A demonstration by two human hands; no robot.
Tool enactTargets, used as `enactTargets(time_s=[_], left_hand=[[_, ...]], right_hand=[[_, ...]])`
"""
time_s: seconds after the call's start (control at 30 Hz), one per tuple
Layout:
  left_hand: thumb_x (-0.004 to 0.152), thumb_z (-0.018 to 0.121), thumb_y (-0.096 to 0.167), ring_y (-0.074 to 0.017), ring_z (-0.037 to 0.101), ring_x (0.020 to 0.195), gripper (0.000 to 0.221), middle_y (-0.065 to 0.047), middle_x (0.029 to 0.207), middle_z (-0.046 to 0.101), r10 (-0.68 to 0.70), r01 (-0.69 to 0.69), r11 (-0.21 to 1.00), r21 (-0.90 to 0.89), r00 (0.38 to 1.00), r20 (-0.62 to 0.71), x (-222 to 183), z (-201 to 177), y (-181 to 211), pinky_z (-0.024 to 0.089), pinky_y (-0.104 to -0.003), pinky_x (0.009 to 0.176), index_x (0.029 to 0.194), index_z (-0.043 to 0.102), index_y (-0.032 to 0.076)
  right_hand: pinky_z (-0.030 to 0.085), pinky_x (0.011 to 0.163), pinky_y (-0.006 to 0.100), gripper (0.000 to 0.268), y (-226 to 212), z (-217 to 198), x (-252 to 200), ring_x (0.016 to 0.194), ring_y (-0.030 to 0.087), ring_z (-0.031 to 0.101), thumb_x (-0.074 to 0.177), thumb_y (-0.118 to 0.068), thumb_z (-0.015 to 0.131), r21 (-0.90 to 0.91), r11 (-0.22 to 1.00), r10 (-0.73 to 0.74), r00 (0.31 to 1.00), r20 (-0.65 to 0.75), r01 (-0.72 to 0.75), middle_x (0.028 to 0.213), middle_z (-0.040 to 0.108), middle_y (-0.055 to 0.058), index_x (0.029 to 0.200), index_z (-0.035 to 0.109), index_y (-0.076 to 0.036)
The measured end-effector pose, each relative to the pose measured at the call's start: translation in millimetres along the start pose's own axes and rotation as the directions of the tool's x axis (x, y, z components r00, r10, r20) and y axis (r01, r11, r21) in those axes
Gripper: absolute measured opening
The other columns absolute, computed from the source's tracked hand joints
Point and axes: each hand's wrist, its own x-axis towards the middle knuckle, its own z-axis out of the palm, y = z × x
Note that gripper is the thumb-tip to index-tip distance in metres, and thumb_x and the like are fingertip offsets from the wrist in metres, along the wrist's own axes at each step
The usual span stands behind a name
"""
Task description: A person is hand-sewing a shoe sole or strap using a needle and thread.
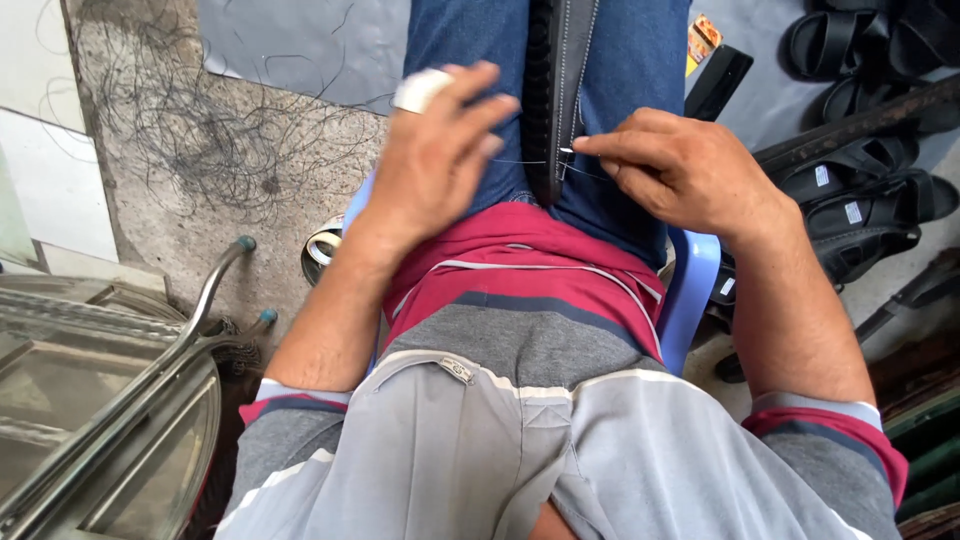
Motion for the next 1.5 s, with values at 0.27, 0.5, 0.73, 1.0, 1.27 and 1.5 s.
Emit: enactTargets(time_s=[0.27,0.5,0.73,1.0,1.27,1.5], left_hand=[[0.089,0.071,0.036,-0.0272,0.044,0.132,0.072,-0.009,0.148,0.027,-0.112,0.103,0.993,0.051,0.967,0.229,1,16,6,0.041,-0.046,0.093,0.142,0.027,0.014],[0.089,0.07,0.025,-0.0146,0.063,0.082,0.071,-0.004,0.15,0.021,-0.164,0.229,0.952,-0.201,0.941,0.297,3,21,14,0.054,-0.03,0.079,0.142,0.024,0.019],[0.09,0.069,0.027,-0.0157,0.068,0.086,0.07,-0.003,0.151,0.021,-0.191,0.26,0.941,-0.218,0.937,0.293,1,27,13,0.054,-0.028,0.078,0.142,0.022,0.023],[0.089,0.071,0.026,-0.0137,0.067,0.085,0.071,-0.002,0.15,0.022,-0.178,0.247,0.941,-0.232,0.943,0.28,0,30,9,0.055,-0.026,0.079,0.142,0.024,0.023],[0.087,0.073,0.033,-0.0132,0.067,0.087,0.074,-0.002,0.15,0.022,-0.163,0.227,0.953,-0.202,0.943,0.292,-1,32,4,0.055,-0.028,0.076,0.142,0.024,0.026],[0.084,0.078,0.04,-0.0225,0.052,0.129,0.079,0.0,0.149,0.024,-0.157,0.179,0.981,-0.079,0.961,0.228,-4,46,-3,0.057,-0.039,0.077,0.142,0.027,0.028]], right_hand=[[0.045,0.057,0.033,0.031,13,5,2,0.079,0.021,0.057,0.09,-0.008,0.059,-0.115,0.99,-0.089,0.996,-0.029,0.085,0.095,0.057,0.005,0.119,0.062,-0.018],[0.044,0.053,0.034,0.034,19,8,2,0.077,0.022,0.057,0.088,-0.008,0.059,-0.222,0.97,-0.112,0.993,-0.034,0.102,0.096,0.057,0.004,0.119,0.063,-0.021],[0.045,0.054,0.034,0.038,24,9,2,0.08,0.021,0.057,0.087,-0.008,0.057,-0.186,0.976,-0.114,0.993,-0.009,0.111,0.097,0.056,0.004,0.122,0.061,-0.022],[0.046,0.056,0.033,0.039,22,6,3,0.08,0.019,0.057,0.085,-0.009,0.059,-0.209,0.971,-0.117,0.993,-0.002,0.114,0.096,0.056,0.003,0.121,0.063,-0.023],[0.048,0.048,0.033,0.037,2,2,7,0.073,0.02,0.057,0.082,-0.021,0.058,-0.493,0.867,-0.065,0.997,0.039,0.075,0.091,0.055,-0.001,0.118,0.063,-0.03],[0.045,0.047,0.021,0.028,-17,10,8,0.065,0.012,0.053,0.087,-0.034,0.053,-0.836,0.544,-0.084,0.996,0.024,0.066,0.083,0.051,-0.009,0.113,0.064,-0.037]])
